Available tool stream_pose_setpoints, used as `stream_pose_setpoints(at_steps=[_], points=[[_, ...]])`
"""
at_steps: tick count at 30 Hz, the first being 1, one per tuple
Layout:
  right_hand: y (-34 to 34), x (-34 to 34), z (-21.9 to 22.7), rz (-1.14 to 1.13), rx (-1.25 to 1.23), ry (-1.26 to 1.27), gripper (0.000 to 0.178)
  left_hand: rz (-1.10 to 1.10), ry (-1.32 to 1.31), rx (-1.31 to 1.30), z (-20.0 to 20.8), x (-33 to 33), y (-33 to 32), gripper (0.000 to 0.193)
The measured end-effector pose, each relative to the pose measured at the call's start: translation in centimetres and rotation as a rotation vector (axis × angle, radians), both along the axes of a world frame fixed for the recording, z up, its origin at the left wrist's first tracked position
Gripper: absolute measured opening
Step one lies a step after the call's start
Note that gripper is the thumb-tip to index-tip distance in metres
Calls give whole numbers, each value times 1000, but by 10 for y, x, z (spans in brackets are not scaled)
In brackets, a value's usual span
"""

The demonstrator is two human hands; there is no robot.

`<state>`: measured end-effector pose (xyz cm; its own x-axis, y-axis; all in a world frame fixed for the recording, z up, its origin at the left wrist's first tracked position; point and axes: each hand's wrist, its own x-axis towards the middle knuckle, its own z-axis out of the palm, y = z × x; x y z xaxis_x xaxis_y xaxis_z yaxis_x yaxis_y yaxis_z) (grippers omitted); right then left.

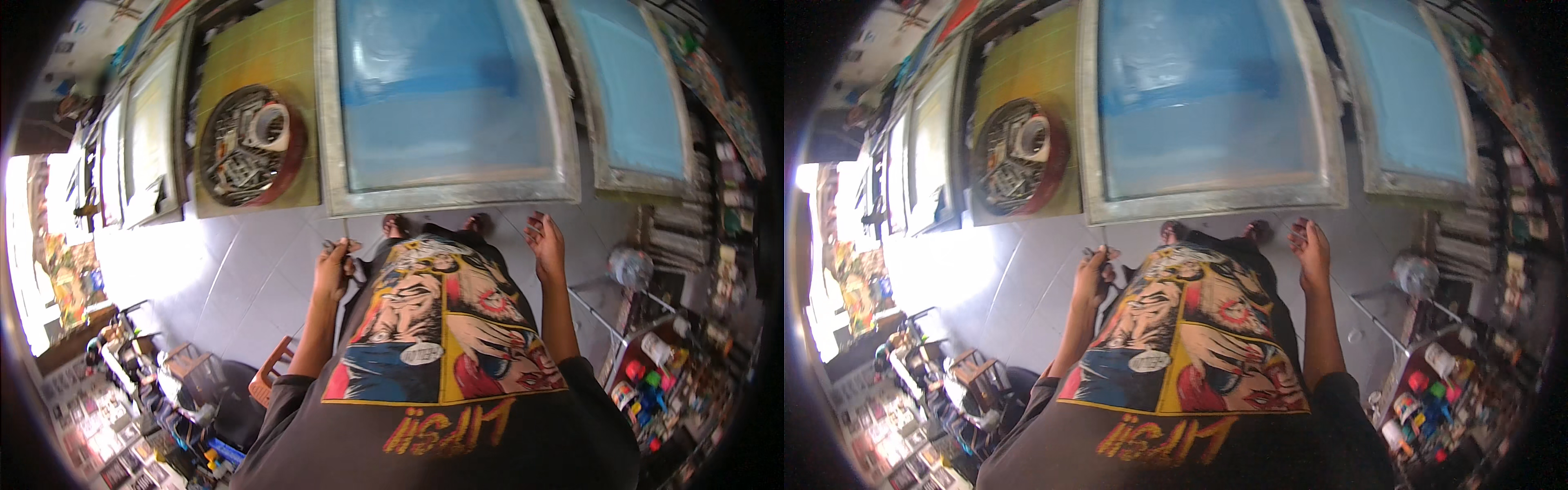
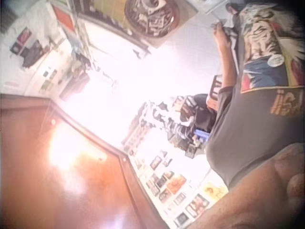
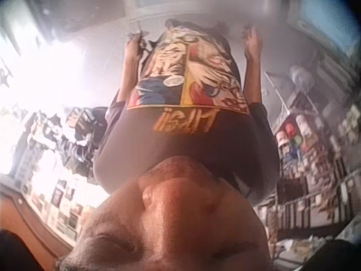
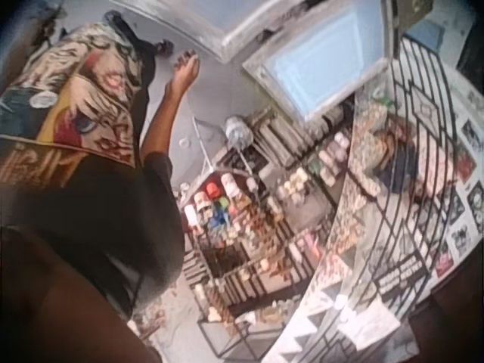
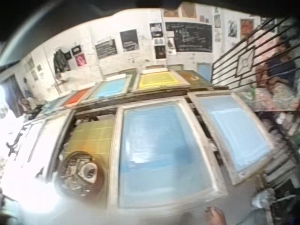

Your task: The person uses a wrench to tighten bolts on the corners of a screen frame. They lift the frame to inspect it, then place it back down to continue tightening the hardware. The person repeats this process, handling the frame and adjusting the bolts to secure the assembly.

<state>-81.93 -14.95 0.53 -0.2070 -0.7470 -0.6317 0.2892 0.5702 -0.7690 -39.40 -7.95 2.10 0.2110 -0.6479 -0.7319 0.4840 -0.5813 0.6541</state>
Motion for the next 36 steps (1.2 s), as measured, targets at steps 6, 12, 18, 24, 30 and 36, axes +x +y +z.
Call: stream_pose_setpoints(at_steps=[6,12,18,24,30,36], points=[[-5,34,-7,310,60,26,29,45,-77,-113,17,-16,-8,16],[-10,78,0,571,-53,93,24,27,-66,-84,-2,-4,-1,14],[-13,107,-38,781,-201,106,24,-50,117,6,13,3,-6,20],[-20,158,-32,1000,-232,154,27,-236,-198,-163,8,7,-15,11],[-29,195,-36,1158,-270,167,34,-180,78,-128,5,14,-12,13],[-33,211,-37,1182,-468,228,31,-366,-427,-194,15,2,-20,19]])
